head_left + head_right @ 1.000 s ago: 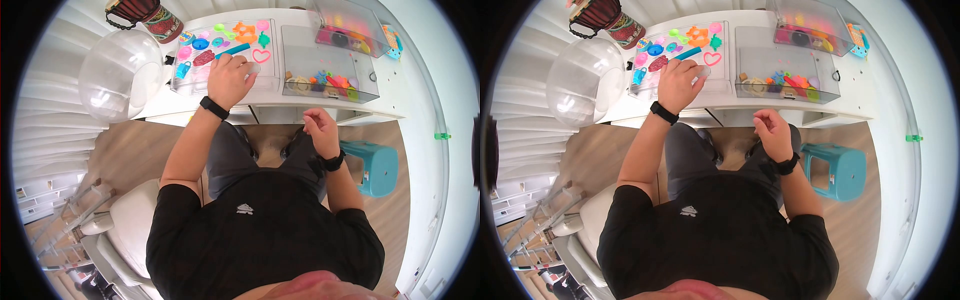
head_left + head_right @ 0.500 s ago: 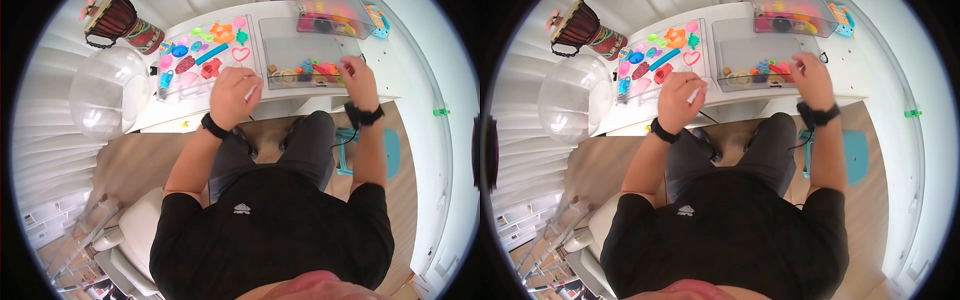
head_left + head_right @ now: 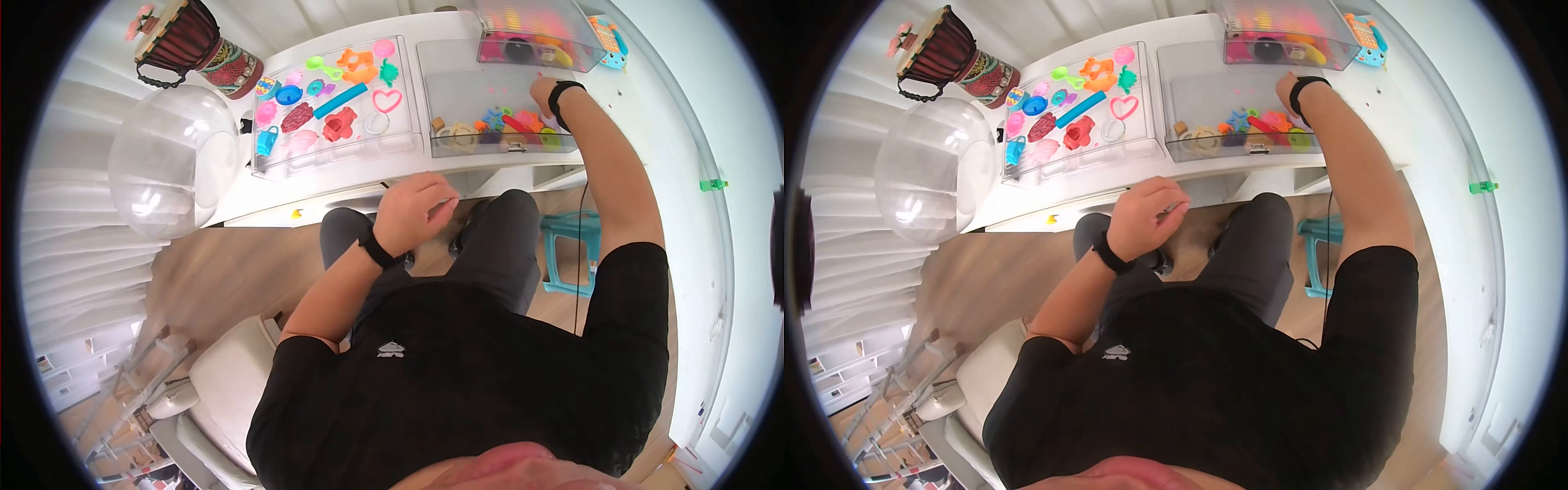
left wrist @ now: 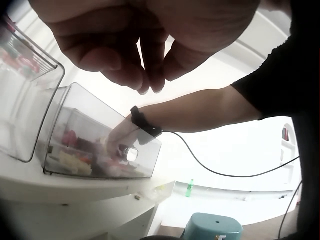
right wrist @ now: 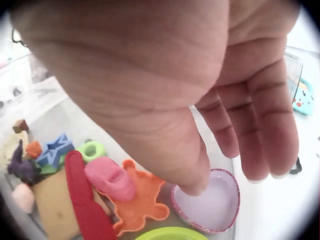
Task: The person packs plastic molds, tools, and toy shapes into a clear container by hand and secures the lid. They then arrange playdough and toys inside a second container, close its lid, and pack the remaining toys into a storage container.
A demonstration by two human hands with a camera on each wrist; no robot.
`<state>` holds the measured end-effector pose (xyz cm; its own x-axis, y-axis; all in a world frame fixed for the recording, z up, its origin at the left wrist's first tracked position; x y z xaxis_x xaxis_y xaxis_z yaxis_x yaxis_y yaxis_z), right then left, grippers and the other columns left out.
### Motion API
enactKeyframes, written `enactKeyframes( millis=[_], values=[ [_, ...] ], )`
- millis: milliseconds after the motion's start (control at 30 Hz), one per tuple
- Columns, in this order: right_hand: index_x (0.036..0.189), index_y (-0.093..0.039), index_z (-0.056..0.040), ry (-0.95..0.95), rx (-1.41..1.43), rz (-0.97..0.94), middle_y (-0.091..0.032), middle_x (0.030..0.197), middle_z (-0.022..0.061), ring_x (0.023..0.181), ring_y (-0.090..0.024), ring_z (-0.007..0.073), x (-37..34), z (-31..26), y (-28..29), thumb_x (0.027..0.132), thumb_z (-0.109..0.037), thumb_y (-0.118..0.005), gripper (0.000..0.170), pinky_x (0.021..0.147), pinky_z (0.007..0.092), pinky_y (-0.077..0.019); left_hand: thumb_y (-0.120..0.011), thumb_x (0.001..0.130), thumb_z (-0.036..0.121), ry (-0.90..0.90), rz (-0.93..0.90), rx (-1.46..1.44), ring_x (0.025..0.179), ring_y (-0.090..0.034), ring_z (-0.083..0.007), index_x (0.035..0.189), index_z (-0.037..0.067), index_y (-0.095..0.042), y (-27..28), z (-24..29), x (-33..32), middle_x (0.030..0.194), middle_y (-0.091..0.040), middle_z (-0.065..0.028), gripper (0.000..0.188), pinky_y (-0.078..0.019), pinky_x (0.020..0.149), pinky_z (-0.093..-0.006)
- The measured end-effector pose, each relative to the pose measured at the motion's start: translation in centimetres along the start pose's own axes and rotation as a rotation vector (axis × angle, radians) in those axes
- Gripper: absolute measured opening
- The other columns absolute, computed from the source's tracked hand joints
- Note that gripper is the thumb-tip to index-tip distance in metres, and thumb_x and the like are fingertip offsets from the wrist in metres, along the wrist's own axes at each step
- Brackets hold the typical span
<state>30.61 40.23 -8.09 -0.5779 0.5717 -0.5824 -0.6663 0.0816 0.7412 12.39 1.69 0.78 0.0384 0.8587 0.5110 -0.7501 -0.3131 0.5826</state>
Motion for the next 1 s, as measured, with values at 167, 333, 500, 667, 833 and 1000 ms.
enactKeyframes(
  millis=[167, 333, 500, 667, 833, 1000],
  values=[
    [0.092, -0.083, -0.0023, -0.05, 0.038, -0.052, -0.078, 0.096, 0.0231, 0.096, -0.077, 0.0356, 4.5, 2.1, -3.5, 0.065, -0.01, -0.087, 0.028, 0.083, 0.0438, -0.0614, -0.076, 0.086, 0.006, 0.053, -0.04, -0.04, 0.077, -0.069, -0.0272, 0.094, 0.007, -0.074, -0.2, -0.7, -1.1, 0.094, -0.07, -0.0078, 0.009, -0.0568, 0.066, -0.0363],
    [0.095, -0.082, -0.0017, 0.063, -0.078, 0.066, -0.078, 0.099, 0.0224, 0.097, -0.077, 0.0354, 2.1, 1.7, -2.8, 0.072, -0.009, -0.083, 0.024, 0.085, 0.0422, -0.0612, -0.075, 0.088, 0.011, 0.091, -0.046, -0.049, 0.079, -0.069, -0.0286, 0.091, 0.009, -0.072, -0.2, -1.2, -1.5, 0.09, -0.069, -0.0061, 0.006, -0.0568, 0.067, -0.0391],
    [0.101, -0.08, -0.0026, -0.052, 0.038, -0.025, -0.077, 0.099, 0.0223, 0.101, -0.075, 0.0373, 0.8, 1.5, -0.1, 0.08, -0.008, -0.075, 0.022, 0.088, 0.0429, -0.0603, -0.075, 0.088, 0.012, 0.089, -0.02, -0.046, 0.077, -0.069, -0.0274, 0.093, 0.009, -0.072, 0.2, -1.2, -1.0, 0.09, -0.069, -0.006, 0.006, -0.0565, 0.066, -0.0376],
    [0.095, -0.066, -0.0034, -0.03, 0.405, 0.579, -0.072, 0.091, 0.0218, 0.093, -0.072, 0.0393, -6.0, -0.5, 7.0, 0.089, -0.011, -0.068, 0.011, 0.081, 0.0455, -0.0571, -0.076, 0.089, 0.012, 0.207, 0.006, -0.087, 0.071, -0.067, -0.0226, 0.102, 0.009, -0.072, 1.4, -1.2, -0.4, 0.101, -0.069, -0.006, 0.014, -0.0556, 0.065, -0.0335],
    [0.098, -0.065, -0.0034, 0.23, 1.072, 0.853, -0.07, 0.083, 0.0157, 0.079, -0.072, 0.0298, -13.4, -10.1, 10.7, 0.09, -0.013, -0.068, 0.013, 0.072, 0.0396, -0.0549, -0.082, 0.085, 0.008, 0.24, 0.216, -0.133, 0.076, -0.065, -0.0194, 0.118, 0.009, -0.07, 2.7, -1.2, 1.7, 0.123, -0.062, -0.0082, 0.036, -0.055, 0.066, -0.0309],
    [0.099, -0.067, -0.0018, 0.272, 1.298, 0.834, -0.071, 0.083, 0.018, 0.074, -0.071, 0.0311, -17.0, -19.1, 11.8, 0.088, -0.008, -0.068, 0.013, 0.069, 0.0365, -0.0558, -0.086, 0.079, 0.004, 0.169, 0.221, -0.13, 0.082, -0.065, -0.0176, 0.12, 0.008, -0.069, 2.9, -1.5, 2.9, 0.127, -0.064, -0.0106, 0.044, -0.0559, 0.071, -0.0306]
  ],
)
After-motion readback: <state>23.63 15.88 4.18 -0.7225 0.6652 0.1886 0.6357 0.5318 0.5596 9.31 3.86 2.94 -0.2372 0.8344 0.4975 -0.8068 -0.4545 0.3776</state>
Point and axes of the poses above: each hand's wrist, its own x-axis towards the middle knuckle, its own y-axis out of the back of the hand, z = x × y, the point moved 4 cm from there along x, towards the middle knuckle
